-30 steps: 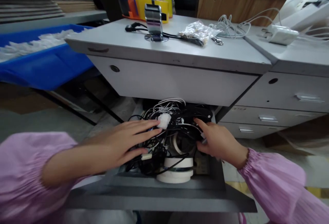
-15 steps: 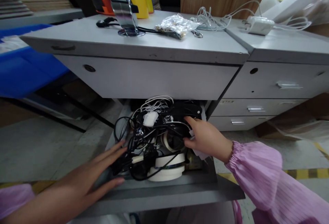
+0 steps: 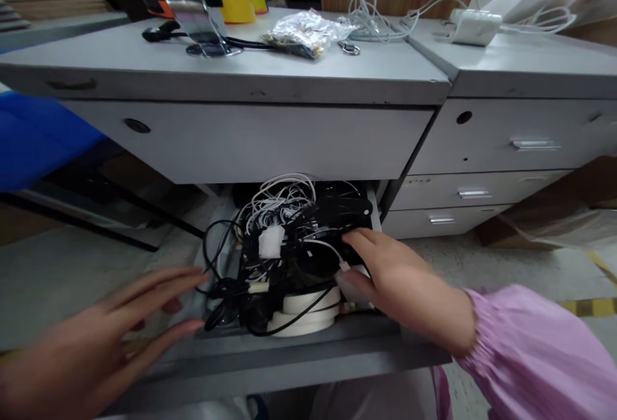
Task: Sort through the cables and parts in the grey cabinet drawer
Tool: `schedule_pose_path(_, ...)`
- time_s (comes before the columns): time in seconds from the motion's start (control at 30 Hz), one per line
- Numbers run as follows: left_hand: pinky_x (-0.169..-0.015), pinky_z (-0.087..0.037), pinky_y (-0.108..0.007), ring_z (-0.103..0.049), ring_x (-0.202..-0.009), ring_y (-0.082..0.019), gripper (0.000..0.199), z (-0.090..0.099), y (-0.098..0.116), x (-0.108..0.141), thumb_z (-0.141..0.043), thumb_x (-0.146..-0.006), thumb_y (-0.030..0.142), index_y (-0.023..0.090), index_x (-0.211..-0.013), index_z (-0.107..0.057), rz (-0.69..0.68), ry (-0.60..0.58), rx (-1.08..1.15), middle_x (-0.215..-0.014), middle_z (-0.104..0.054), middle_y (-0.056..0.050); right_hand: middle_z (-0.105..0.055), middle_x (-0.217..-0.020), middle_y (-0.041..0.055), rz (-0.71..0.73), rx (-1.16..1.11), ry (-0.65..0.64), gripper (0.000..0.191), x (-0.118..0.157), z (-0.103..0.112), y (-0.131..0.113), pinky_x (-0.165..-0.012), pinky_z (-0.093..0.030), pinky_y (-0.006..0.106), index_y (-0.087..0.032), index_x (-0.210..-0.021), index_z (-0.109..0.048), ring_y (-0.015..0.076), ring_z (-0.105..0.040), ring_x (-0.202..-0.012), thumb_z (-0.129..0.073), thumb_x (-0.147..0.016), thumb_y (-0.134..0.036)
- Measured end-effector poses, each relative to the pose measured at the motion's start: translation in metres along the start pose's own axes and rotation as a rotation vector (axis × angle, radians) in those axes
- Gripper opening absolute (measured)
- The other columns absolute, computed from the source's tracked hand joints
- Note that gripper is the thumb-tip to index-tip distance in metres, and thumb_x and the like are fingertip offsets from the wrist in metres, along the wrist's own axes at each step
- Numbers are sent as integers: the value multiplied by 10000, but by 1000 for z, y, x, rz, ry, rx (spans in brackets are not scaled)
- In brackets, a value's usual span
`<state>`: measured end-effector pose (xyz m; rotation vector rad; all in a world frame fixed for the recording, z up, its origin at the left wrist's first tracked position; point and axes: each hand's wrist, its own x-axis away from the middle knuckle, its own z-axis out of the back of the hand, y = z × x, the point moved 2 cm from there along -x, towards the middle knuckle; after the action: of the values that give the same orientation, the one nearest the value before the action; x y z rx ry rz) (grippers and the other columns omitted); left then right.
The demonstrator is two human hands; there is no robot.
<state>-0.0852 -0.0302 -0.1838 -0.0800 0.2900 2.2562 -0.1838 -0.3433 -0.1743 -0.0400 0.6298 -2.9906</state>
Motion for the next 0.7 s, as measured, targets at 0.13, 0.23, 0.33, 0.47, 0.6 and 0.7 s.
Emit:
schedule_pose_path(0.13,-672,-524,-215,-661,-759,-142,232,10,13,12,-479,-896,443,290,-905,-654,-86,-136,187,-855,-695,29,-693,-1015,41,210,-163,-190,270,23,-6,-31,-753,-505,263,-262,-1117,-610,168,-653,-870,-471,-902,-178)
schedule_pose_path(0.23,-649,-500,-250,-640,-743,-162,196,6,14,19,-580,-830,446,273,-899,-642,-88,-265,206,-821,-682,14,-678,-1090,31,351,-227,-300,325,20,-21,-53,-810,-489,269,-275,-1196,-572,183,-636,-950,-523,-883,-203)
schedule_pose_path(0.33,-664,-482,-293,-625,-760,-198,222,-8,15,32,-676,-744,447,259,-851,-626,-21,-269,186,-819,-668,2,-674,-1027,35,187,-322,-305,297,0,-34,-55,-780,-486,301,-253,-1153,-576,197,-629,-906,-569,-864,-319)
schedule_pose_path(0.47,-663,-478,-336,-616,-715,-214,169,-26,23,48,-600,-811,390,223,-838,-614,-67,-92,59,-807,-668,-28,-614,-766,7,-143,-583,-286,271,-31,-43,-42,-601,-449,257,-196,-975,-556,141,-580,-678,-451,-915,-439)
schedule_pose_path(0.6,-657,-495,-311,-622,-713,-186,191,-27,25,49,-451,-898,301,201,-872,-612,-192,0,6,-805,-673,-34,-508,-564,-37,-346,-763,-336,369,-49,-51,-37,-437,-352,214,-191,-754,-468,103,-482,-487,-413,-904,-524)
schedule_pose_path(0.7,-659,-500,-311,-627,-721,-179,262,-24,23,48,-380,-934,289,186,-896,-618,-211,86,-11,-807,-680,-43,-562,-631,-23,-220,-534,-354,311,-43,-51,-42,-476,-382,232,-189,-818,-502,123,-524,-543,-582,-817,-490)
